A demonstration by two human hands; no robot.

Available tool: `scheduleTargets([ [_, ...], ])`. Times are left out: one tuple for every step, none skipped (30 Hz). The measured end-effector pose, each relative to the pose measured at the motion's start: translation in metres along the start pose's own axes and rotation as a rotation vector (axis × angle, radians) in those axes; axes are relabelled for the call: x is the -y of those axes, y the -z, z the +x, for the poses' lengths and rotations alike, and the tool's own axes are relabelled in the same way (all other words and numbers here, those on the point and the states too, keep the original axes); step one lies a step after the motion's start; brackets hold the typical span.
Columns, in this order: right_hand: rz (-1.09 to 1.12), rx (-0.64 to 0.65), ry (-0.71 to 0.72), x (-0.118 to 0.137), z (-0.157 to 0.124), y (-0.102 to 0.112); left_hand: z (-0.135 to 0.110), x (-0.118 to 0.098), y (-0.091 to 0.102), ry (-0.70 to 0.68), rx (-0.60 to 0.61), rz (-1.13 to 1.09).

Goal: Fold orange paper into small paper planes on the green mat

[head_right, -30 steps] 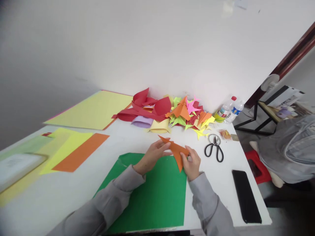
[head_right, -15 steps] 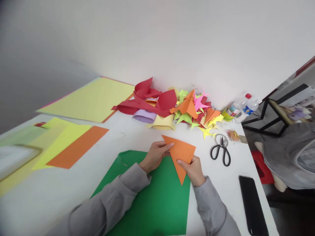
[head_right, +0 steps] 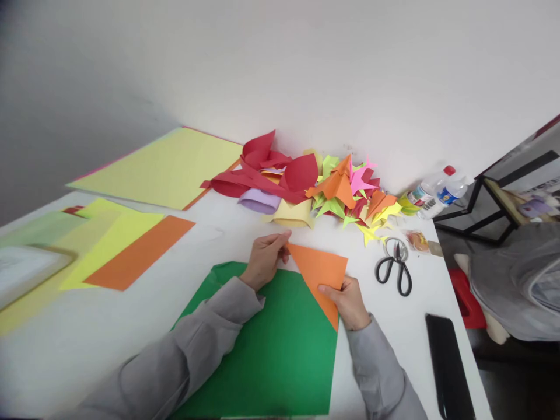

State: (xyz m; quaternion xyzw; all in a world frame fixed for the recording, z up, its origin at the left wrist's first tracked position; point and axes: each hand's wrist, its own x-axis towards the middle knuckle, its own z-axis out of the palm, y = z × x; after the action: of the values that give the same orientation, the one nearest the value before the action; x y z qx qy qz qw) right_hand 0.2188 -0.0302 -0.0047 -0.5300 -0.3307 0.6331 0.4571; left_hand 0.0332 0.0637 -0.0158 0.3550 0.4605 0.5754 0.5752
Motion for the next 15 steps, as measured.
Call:
scheduleTargets([
  [0.013, 0.002, -0.005, 0.0, 0.0, 0.0, 0.002, 0.0, 0.001, 0.01, -0.018, -0.031],
  [0.027, 0.005, -0.009, 0.001, -0.001, 0.0, 0.003, -0.001, 0.001, 0.025, -0.026, -0.067],
  [0.041, 0.004, -0.009, 0.001, -0.001, 0.0, 0.003, -0.002, 0.001, 0.043, -0.022, -0.104],
  [0.053, 0.003, -0.009, 0.001, -0.001, 0.0, 0.003, -0.003, 0.0, 0.061, -0.006, -0.144],
  [0.062, -0.001, -0.009, 0.001, -0.001, 0.0, 0.002, -0.005, 0.0, 0.077, 0.021, -0.183],
  [0.069, -0.003, -0.009, 0.001, -0.001, 0.0, 0.001, -0.007, -0.001, 0.089, 0.057, -0.213],
  [0.073, -0.007, -0.008, 0.002, -0.001, -0.001, -0.001, -0.008, -0.001, 0.097, 0.099, -0.229],
  [0.074, -0.012, -0.006, 0.002, -0.001, -0.001, -0.003, -0.009, -0.002, 0.099, 0.142, -0.231],
  [0.072, -0.018, -0.004, 0.002, -0.001, -0.001, -0.005, -0.009, -0.002, 0.097, 0.18, -0.218],
  [0.069, -0.023, -0.003, 0.003, -0.001, -0.001, -0.006, -0.01, -0.003, 0.092, 0.212, -0.195],
  [0.066, -0.026, -0.001, 0.003, -0.001, -0.001, -0.008, -0.01, -0.003, 0.087, 0.237, -0.166],
  [0.063, -0.027, 0.001, 0.004, 0.0, -0.001, -0.009, -0.01, -0.003, 0.082, 0.252, -0.139],
  [0.06, -0.026, 0.004, 0.004, 0.0, -0.001, -0.01, -0.01, -0.003, 0.076, 0.258, -0.12],
  [0.057, -0.024, 0.008, 0.004, 0.0, -0.001, -0.01, -0.01, -0.003, 0.07, 0.258, -0.108],
  [0.053, -0.022, 0.013, 0.003, 0.0, 0.0, -0.01, -0.01, -0.003, 0.066, 0.256, -0.103],
])
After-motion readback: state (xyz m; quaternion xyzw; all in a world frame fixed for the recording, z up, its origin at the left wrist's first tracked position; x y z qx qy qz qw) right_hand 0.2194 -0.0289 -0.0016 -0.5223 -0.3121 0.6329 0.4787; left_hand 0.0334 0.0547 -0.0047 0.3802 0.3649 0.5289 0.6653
